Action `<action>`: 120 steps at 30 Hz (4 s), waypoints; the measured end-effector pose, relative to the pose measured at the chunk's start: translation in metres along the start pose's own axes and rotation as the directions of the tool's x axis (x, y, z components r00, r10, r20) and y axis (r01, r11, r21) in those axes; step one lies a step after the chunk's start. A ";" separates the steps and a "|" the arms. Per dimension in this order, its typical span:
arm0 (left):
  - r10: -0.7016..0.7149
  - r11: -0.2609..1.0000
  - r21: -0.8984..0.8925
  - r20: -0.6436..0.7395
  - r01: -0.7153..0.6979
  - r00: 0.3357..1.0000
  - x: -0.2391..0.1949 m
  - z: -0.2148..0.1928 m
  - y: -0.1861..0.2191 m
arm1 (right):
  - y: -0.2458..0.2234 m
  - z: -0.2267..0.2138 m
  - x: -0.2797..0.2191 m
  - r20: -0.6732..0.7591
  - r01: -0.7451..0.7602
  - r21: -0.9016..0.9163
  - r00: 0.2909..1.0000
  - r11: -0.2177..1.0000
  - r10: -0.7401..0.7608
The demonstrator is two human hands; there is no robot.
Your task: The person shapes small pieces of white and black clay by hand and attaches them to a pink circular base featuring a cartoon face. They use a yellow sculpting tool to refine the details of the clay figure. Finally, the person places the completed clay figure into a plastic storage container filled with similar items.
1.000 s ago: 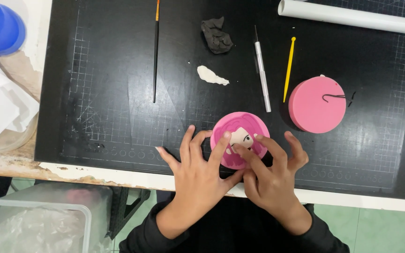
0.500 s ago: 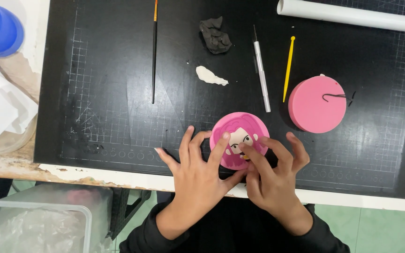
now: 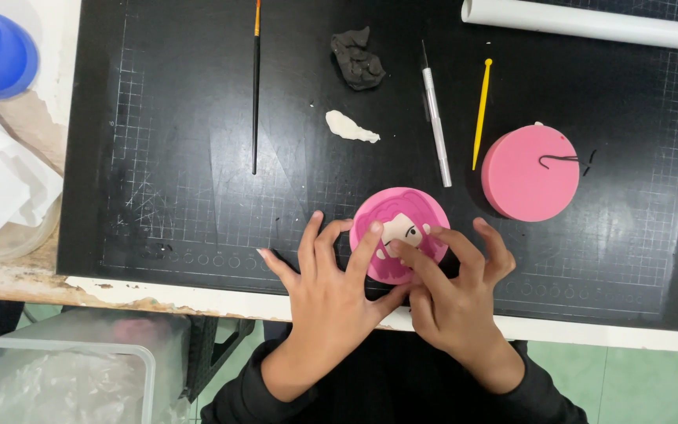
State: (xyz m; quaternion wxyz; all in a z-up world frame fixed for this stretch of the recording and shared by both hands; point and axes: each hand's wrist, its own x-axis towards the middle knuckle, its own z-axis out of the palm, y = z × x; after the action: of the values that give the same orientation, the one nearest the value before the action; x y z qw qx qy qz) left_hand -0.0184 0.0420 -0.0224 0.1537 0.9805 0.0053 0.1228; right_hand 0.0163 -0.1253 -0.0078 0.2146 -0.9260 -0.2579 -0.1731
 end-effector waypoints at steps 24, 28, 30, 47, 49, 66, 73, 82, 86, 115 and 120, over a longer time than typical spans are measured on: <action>-0.001 1.000 0.004 0.010 0.001 1.000 0.003 -0.003 0.001 | -0.001 -0.003 0.001 0.020 0.031 -0.089 0.999 0.996 -0.029; 0.003 1.000 -0.010 -0.007 -0.003 1.000 0.005 -0.005 0.000 | 0.018 -0.028 0.017 0.068 0.001 0.028 0.998 1.000 -0.003; 0.005 0.999 -0.046 0.029 -0.004 1.000 0.007 -0.007 0.000 | 0.038 -0.047 0.034 0.059 0.036 -0.045 0.998 0.998 -0.033; 0.033 0.956 -0.294 0.087 -0.006 0.996 0.009 -0.017 -0.025 | 0.103 -0.048 0.179 0.516 -0.101 -0.303 0.818 0.948 0.252; -0.014 0.939 -0.343 0.036 0.025 0.999 0.005 -0.009 -0.025 | 0.107 -0.044 0.177 0.526 -0.091 -0.212 0.829 0.973 0.193; 0.019 0.952 -0.281 -0.340 -0.121 0.940 0.005 -0.004 -0.027 | 0.103 -0.015 0.185 0.569 -0.408 -0.097 0.725 0.908 0.388; 0.059 0.951 -0.269 -0.329 -0.153 0.942 0.006 -0.004 -0.028 | 0.083 -0.019 0.194 0.645 -0.388 -0.256 0.614 0.885 0.456; 0.048 0.946 -0.284 -0.358 -0.157 0.932 0.004 0.001 -0.031 | 0.068 -0.015 0.201 0.662 -0.378 -0.322 0.565 0.868 0.492; 0.051 0.944 -0.284 -0.377 -0.168 0.925 0.003 0.002 -0.031 | 0.081 -0.006 0.194 0.671 -0.281 -0.319 0.608 0.905 0.425; 0.067 0.997 0.044 -0.113 -0.063 0.991 0.011 -0.012 -0.016 | 0.048 0.003 0.059 0.349 -0.373 0.783 0.926 0.498 0.145; 0.070 0.997 0.038 -0.105 -0.067 0.992 0.013 -0.011 -0.017 | 0.055 0.017 0.050 0.285 -0.109 0.722 0.947 0.684 -0.150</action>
State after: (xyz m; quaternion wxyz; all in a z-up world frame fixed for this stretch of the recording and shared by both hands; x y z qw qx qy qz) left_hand -0.0082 0.0615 -0.0146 0.1321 0.9746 -0.0180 0.1799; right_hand 0.0906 -0.1397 -0.0174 0.5179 -0.7761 -0.3472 0.0947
